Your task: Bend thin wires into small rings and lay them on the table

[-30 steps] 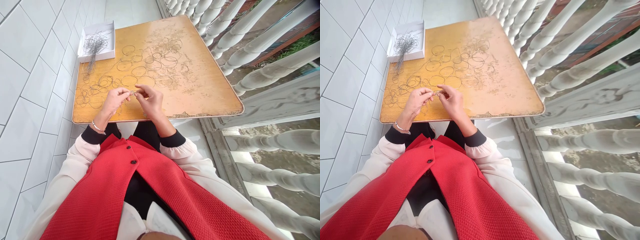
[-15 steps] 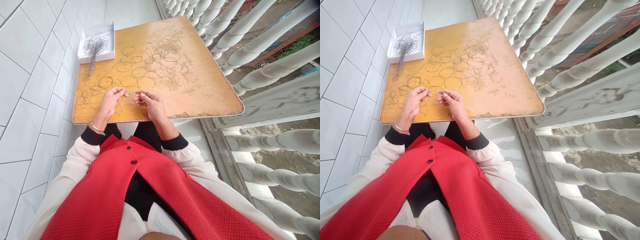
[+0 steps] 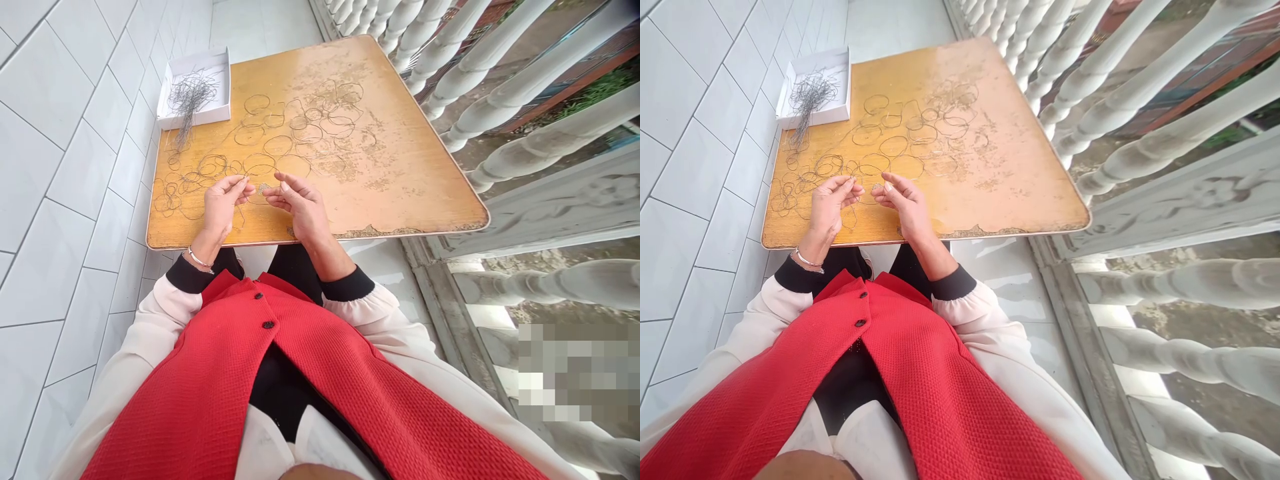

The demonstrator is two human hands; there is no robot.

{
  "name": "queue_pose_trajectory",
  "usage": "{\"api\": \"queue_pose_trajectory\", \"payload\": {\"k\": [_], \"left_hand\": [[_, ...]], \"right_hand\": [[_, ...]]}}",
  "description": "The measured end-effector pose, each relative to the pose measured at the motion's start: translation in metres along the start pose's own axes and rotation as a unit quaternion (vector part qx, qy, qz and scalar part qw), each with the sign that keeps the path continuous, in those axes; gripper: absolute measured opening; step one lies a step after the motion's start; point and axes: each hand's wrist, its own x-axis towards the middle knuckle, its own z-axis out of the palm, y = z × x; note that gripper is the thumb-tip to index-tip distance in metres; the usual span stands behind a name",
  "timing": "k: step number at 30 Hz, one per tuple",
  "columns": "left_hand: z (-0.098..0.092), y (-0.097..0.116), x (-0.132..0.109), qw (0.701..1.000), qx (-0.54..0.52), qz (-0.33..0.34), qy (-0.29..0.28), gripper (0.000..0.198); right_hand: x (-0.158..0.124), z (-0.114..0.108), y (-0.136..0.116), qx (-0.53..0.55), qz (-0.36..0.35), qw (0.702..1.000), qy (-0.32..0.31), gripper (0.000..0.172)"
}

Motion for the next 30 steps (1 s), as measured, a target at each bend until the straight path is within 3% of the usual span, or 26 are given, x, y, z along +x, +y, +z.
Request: {"api": "queue_pose_trajectory", "payload": {"k": [3,7,11,14,17,20,24,30], "left_hand": [[-0.002,0.002,-0.005,1.000,-0.020,-0.018,-0.010,0.025],[-0.010,0.008,-0.009,0.997,-0.017,-0.047,-0.059,0.035],[-0.026,0.026,-0.003,0.995,0.033,0.001,-0.090,0.037],[-0.038,0.044,0.001,0.986,0.052,0.040,-0.155,0.040],[-0.045,0.057,0.001,0.973,0.044,0.023,-0.224,0.039],[-0.040,0.060,0.002,0.975,0.062,0.015,-0.215,0.032],[-0.024,0.058,0.005,0.972,0.117,0.032,-0.203,0.012],[-0.010,0.051,0.005,0.979,0.035,0.001,-0.203,0.007]], "right_hand": [[-0.004,0.001,0.003,0.017,-0.004,1.000,-0.014,0.048],[0.002,-0.001,0.004,-0.004,-0.022,0.999,0.033,0.044],[0.010,-0.008,-0.003,-0.138,-0.074,0.987,0.044,0.041],[0.013,-0.012,-0.010,-0.242,-0.104,0.964,0.043,0.035],[0.012,-0.013,-0.016,-0.313,-0.129,0.940,0.046,0.033],[0.011,-0.011,-0.020,-0.347,-0.159,0.924,0.039,0.032],[0.011,-0.008,-0.026,-0.326,-0.167,0.930,0.002,0.025],[0.013,-0.009,-0.041,-0.115,-0.051,0.989,-0.079,0.017]]}}
